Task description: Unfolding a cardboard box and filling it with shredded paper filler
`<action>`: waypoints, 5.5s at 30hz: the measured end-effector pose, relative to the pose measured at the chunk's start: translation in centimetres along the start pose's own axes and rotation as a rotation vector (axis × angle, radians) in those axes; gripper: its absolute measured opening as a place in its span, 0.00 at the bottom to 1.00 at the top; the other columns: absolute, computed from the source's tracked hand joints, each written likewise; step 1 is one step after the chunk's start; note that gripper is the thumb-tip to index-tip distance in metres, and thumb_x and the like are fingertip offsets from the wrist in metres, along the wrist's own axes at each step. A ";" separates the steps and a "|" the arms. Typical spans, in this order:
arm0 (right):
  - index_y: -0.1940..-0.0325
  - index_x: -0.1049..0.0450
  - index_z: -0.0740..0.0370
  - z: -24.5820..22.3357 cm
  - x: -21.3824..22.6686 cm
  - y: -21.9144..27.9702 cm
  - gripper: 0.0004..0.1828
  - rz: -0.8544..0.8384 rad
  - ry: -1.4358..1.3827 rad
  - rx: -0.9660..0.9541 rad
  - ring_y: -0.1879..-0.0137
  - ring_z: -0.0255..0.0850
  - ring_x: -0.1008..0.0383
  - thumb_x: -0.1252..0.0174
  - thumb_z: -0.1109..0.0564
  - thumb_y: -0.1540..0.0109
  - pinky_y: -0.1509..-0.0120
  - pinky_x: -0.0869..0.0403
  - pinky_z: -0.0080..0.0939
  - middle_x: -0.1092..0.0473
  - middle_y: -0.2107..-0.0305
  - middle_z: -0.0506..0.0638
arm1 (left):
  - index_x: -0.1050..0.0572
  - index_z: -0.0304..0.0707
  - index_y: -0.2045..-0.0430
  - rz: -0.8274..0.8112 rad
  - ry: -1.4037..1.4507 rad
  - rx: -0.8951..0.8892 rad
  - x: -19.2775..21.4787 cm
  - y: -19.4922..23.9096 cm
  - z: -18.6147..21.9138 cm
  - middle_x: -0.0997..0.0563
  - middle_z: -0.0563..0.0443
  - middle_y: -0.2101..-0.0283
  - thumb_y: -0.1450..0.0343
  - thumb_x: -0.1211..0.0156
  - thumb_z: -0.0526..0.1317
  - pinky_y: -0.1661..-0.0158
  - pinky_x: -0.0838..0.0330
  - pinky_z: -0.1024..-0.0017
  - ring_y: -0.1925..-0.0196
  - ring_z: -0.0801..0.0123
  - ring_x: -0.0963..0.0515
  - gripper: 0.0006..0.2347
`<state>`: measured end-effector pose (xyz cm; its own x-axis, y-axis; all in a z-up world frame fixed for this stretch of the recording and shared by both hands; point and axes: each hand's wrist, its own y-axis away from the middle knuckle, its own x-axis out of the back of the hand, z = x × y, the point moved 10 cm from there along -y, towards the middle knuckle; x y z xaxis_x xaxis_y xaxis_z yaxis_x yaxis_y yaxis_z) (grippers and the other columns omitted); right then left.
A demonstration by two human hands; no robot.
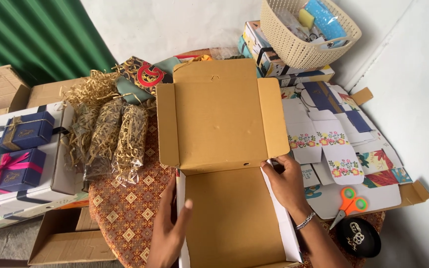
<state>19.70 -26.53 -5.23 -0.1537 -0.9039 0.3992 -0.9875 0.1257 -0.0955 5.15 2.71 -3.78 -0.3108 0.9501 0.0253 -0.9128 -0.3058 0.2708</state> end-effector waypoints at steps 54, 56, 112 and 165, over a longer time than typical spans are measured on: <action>0.70 0.29 0.58 -2.0 -1.8 2.1 0.11 -0.118 -0.098 0.151 0.67 0.34 0.36 0.37 0.50 0.40 0.61 0.35 0.36 0.34 0.74 0.43 | 0.27 0.36 0.68 0.168 0.013 -0.254 3.7 -5.5 -1.0 0.29 0.53 0.69 0.22 0.49 0.40 0.60 0.40 0.73 0.63 0.73 0.35 0.08; 0.67 0.26 0.58 -2.5 -2.0 2.0 0.10 -0.119 -0.072 0.138 0.65 0.34 0.32 0.38 0.49 0.41 0.58 0.32 0.36 0.29 0.73 0.43 | 0.27 0.35 0.58 0.154 0.048 -0.204 3.1 -4.8 0.3 0.25 0.50 0.64 0.23 0.49 0.39 0.55 0.36 0.72 0.59 0.71 0.31 0.07; 0.40 0.22 0.49 -5.9 2.3 2.3 0.21 0.117 0.329 0.473 0.34 0.44 0.34 0.42 0.52 0.38 0.24 0.44 0.51 0.33 0.41 0.53 | 0.37 0.42 0.35 0.137 0.091 -0.114 0.7 -5.1 0.6 0.23 0.45 0.40 0.31 0.44 0.50 0.35 0.34 0.66 0.36 0.66 0.25 0.28; 0.52 0.21 0.53 -6.5 3.0 3.1 0.12 0.203 0.302 0.530 0.39 0.46 0.31 0.38 0.55 0.40 0.27 0.41 0.51 0.35 0.38 0.54 | 0.32 0.31 0.41 0.339 -0.856 -0.823 7.3 -7.5 5.3 0.25 0.37 0.44 0.30 0.44 0.28 0.54 0.13 0.60 0.50 0.55 0.18 0.20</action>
<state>15.99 -26.19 1.56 -0.4155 -0.7187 0.5575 -0.7976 -0.0066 -0.6031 11.16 12.26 -0.53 -0.5733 0.4550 0.6813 -0.8110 -0.1972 -0.5507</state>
